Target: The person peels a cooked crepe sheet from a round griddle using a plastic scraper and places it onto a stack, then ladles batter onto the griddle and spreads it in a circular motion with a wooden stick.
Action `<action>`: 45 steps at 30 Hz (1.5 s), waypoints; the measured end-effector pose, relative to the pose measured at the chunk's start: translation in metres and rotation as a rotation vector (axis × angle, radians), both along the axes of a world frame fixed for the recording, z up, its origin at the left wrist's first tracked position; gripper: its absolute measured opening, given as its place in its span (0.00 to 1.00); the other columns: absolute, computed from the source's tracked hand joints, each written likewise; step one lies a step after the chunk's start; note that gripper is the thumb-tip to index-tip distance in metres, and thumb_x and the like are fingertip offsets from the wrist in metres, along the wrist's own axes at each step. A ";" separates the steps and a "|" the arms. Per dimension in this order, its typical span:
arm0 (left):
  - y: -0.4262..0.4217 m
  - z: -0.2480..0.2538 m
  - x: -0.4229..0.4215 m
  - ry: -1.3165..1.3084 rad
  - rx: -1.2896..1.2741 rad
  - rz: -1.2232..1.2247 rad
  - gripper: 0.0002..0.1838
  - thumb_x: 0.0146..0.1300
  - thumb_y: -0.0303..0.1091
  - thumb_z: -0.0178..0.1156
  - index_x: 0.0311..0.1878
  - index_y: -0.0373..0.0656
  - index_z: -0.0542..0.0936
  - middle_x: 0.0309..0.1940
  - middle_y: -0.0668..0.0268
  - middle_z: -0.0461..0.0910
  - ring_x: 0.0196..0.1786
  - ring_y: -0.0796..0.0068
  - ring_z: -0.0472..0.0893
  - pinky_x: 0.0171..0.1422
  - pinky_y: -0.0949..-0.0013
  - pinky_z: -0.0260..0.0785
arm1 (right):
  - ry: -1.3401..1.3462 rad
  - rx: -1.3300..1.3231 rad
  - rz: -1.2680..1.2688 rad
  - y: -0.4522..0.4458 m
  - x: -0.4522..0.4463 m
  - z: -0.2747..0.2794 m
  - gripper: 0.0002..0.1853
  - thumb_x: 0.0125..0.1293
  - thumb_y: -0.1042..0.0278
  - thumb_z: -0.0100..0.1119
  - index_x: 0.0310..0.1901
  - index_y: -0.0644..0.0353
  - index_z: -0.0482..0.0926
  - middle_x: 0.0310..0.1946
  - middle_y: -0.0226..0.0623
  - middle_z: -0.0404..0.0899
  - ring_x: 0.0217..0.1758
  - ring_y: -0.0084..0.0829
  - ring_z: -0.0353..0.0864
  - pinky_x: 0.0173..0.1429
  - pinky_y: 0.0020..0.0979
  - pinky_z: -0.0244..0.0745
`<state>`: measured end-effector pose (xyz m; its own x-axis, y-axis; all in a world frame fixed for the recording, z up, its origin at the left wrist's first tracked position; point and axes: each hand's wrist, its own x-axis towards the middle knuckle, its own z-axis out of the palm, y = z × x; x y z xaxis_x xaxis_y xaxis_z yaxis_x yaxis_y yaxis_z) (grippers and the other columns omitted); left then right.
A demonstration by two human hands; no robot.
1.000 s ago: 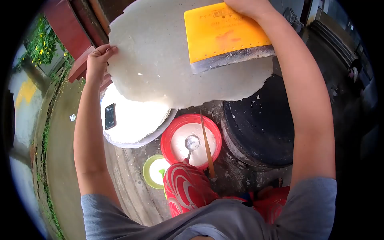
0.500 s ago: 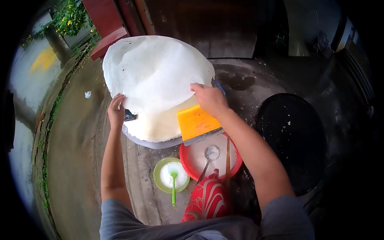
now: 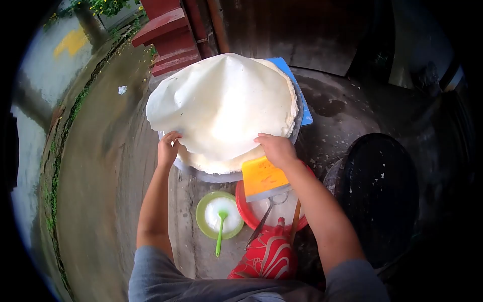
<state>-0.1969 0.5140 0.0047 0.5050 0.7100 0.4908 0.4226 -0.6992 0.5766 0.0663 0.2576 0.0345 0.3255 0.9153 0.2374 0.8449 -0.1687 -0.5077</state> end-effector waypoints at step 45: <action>0.012 0.030 0.009 0.245 -0.370 0.740 0.42 0.32 0.54 0.68 0.48 0.30 0.73 0.54 0.48 0.64 0.59 0.51 0.60 0.63 0.57 0.57 | 0.180 0.078 0.055 0.042 -0.013 0.020 0.09 0.63 0.67 0.51 0.42 0.57 0.78 0.32 0.48 0.79 0.36 0.45 0.79 0.40 0.33 0.73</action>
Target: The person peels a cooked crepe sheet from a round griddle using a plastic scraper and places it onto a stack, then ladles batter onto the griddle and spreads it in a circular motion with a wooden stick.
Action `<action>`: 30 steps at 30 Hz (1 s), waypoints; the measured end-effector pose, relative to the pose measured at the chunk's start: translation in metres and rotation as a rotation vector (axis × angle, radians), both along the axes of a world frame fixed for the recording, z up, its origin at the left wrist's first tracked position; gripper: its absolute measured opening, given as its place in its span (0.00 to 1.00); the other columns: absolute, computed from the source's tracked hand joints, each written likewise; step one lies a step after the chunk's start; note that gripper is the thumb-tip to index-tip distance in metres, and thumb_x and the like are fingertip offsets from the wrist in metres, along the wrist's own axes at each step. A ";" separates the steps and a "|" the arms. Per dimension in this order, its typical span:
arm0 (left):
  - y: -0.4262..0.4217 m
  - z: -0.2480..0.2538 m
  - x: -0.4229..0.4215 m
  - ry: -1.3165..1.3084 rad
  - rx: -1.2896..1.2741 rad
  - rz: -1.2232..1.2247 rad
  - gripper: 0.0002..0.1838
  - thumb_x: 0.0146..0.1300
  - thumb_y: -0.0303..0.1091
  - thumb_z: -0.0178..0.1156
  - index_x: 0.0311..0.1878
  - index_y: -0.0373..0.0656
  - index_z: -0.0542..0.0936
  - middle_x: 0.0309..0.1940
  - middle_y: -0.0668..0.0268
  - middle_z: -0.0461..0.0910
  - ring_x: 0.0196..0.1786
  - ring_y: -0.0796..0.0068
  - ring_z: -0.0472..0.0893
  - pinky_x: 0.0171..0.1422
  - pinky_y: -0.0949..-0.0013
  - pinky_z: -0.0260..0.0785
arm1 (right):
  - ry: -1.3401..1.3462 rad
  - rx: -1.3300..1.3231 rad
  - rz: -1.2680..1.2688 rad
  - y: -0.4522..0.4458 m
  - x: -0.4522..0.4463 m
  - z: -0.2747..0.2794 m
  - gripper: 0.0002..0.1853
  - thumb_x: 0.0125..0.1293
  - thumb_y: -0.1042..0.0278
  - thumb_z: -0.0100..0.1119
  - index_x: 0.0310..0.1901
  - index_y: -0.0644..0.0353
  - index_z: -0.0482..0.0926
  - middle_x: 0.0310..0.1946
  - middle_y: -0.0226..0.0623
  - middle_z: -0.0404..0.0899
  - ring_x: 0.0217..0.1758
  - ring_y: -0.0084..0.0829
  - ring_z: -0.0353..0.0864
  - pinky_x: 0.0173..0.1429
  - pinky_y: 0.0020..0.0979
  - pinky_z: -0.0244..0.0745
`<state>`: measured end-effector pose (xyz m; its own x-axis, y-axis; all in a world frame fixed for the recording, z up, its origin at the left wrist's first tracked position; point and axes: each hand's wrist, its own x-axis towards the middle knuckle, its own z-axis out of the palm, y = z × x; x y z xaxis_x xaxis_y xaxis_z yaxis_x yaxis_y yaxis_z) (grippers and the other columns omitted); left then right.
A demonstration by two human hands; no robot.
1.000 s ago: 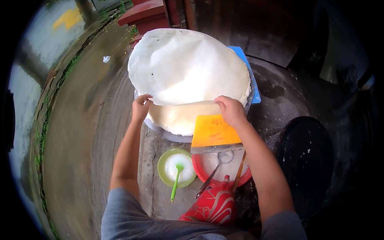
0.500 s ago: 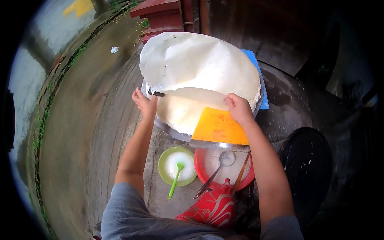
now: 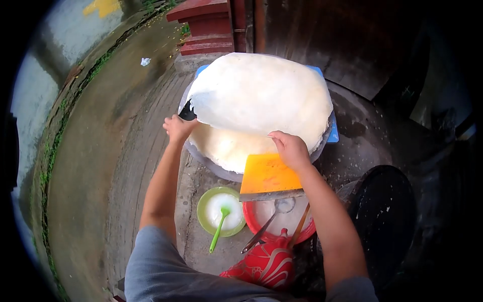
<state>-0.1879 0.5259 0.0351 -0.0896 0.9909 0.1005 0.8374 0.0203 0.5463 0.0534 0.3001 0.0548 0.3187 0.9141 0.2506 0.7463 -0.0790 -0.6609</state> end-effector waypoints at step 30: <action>-0.032 -0.038 0.045 0.148 0.209 -0.193 0.41 0.42 0.49 0.64 0.54 0.29 0.62 0.52 0.46 0.61 0.57 0.48 0.59 0.63 0.47 0.46 | -0.268 -0.035 0.087 -0.046 -0.030 -0.024 0.16 0.62 0.62 0.53 0.51 0.52 0.76 0.53 0.46 0.73 0.38 0.43 0.80 0.43 0.35 0.75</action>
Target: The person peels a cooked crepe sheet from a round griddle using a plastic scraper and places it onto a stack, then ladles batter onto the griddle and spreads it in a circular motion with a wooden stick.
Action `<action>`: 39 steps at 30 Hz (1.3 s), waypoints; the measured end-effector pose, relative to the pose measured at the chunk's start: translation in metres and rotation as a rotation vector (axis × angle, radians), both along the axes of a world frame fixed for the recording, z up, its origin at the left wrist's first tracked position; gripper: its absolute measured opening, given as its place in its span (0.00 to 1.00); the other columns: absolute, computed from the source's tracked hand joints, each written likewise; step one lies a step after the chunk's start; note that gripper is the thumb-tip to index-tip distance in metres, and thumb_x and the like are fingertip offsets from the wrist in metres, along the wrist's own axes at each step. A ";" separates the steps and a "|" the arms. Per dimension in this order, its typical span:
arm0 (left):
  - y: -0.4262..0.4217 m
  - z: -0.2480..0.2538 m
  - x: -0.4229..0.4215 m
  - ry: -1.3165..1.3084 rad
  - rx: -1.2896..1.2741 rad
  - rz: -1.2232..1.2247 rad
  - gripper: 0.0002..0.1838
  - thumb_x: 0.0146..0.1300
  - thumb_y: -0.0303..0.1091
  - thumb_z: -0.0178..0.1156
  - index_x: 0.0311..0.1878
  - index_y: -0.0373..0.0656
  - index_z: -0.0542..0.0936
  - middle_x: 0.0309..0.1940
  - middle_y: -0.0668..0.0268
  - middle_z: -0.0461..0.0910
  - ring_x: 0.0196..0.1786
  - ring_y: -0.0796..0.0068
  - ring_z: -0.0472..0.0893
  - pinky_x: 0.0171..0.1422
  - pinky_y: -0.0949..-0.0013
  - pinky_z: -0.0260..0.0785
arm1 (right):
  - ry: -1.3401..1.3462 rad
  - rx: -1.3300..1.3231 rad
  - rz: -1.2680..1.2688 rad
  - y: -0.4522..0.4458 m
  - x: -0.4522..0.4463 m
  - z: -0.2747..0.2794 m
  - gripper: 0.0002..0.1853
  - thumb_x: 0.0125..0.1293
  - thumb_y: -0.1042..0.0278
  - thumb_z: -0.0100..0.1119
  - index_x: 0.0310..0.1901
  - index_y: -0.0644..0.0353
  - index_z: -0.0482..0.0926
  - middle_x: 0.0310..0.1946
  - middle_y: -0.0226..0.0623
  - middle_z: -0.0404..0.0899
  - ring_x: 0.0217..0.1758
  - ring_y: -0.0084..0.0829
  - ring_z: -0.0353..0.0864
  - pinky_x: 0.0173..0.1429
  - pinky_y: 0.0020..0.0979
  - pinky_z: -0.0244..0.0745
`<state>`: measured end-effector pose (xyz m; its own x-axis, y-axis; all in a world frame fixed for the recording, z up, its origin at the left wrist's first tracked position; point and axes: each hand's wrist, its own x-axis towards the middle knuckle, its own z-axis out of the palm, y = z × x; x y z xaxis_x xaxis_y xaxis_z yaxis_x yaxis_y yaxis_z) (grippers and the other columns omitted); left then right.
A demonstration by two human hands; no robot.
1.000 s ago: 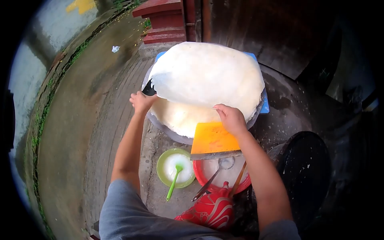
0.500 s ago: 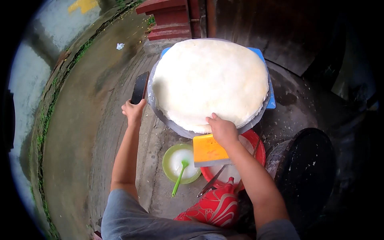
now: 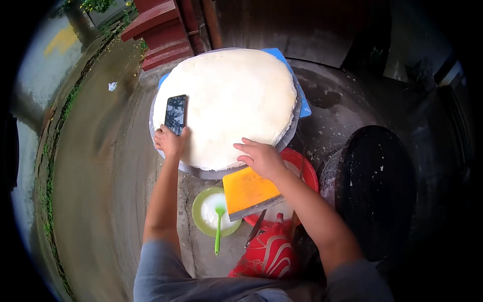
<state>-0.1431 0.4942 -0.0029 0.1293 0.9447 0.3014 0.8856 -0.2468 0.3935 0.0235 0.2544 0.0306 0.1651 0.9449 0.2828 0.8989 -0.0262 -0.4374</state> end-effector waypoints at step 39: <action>-0.212 0.004 -0.086 -0.069 0.087 -0.939 0.18 0.65 0.33 0.47 0.57 0.39 0.70 0.63 0.51 0.58 0.68 0.46 0.52 0.68 0.48 0.45 | 0.662 -0.083 -0.953 -0.274 -0.065 -0.193 0.12 0.63 0.62 0.54 0.36 0.62 0.78 0.23 0.41 0.77 0.28 0.32 0.78 0.33 0.33 0.71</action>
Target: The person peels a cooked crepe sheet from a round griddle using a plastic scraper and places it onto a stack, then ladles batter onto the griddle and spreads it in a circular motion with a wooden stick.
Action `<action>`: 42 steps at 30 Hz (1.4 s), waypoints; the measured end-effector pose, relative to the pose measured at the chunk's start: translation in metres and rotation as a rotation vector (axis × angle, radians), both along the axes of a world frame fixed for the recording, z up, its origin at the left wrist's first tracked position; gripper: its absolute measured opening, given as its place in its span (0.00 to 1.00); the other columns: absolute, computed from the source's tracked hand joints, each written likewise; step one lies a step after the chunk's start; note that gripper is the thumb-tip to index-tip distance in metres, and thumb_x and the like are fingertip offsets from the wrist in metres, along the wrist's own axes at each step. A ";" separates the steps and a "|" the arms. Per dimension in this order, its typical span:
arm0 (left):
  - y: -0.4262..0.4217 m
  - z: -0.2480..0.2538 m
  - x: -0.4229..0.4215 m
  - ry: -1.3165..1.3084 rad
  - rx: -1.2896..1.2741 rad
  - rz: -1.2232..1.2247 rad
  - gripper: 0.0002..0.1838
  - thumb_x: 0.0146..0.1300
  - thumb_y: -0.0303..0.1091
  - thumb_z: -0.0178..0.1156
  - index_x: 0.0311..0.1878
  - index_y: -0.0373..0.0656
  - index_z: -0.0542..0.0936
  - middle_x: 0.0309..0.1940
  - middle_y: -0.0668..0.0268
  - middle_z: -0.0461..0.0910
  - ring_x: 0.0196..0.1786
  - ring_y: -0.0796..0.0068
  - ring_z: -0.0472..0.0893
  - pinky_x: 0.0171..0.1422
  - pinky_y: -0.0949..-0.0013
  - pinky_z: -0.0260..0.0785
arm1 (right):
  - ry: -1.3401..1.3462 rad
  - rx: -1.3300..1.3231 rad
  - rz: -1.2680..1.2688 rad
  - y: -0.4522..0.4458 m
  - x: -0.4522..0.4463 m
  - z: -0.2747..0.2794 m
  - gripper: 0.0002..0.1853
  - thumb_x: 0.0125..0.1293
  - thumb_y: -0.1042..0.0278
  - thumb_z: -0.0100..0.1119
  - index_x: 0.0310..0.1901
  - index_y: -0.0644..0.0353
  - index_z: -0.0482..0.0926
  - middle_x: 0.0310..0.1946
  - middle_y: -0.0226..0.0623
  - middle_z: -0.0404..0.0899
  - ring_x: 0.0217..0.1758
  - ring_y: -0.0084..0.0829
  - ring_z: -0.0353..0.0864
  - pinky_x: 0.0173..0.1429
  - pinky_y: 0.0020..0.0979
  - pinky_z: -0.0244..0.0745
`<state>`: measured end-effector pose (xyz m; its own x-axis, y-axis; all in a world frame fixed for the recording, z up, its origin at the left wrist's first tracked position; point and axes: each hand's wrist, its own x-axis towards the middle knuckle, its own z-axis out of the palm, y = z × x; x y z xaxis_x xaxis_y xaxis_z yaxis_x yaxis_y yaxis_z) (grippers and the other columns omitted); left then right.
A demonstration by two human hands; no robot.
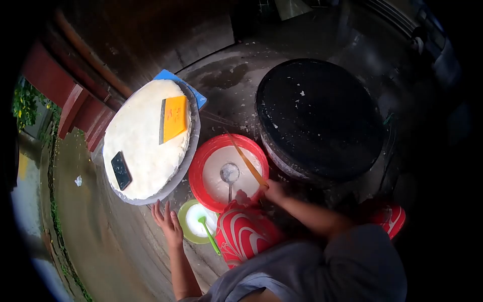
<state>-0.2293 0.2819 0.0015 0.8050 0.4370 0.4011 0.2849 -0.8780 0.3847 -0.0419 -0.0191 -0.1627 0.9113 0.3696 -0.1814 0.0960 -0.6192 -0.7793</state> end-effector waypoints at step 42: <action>-0.110 -0.048 -0.062 -0.056 -0.706 0.077 0.14 0.61 0.27 0.53 0.50 0.38 0.77 0.58 0.58 0.67 0.60 0.61 0.68 0.63 0.64 0.59 | -0.301 -0.027 -0.165 -0.190 -0.001 0.119 0.33 0.59 0.80 0.45 0.67 0.44 0.57 0.26 0.50 0.76 0.28 0.41 0.77 0.36 0.32 0.71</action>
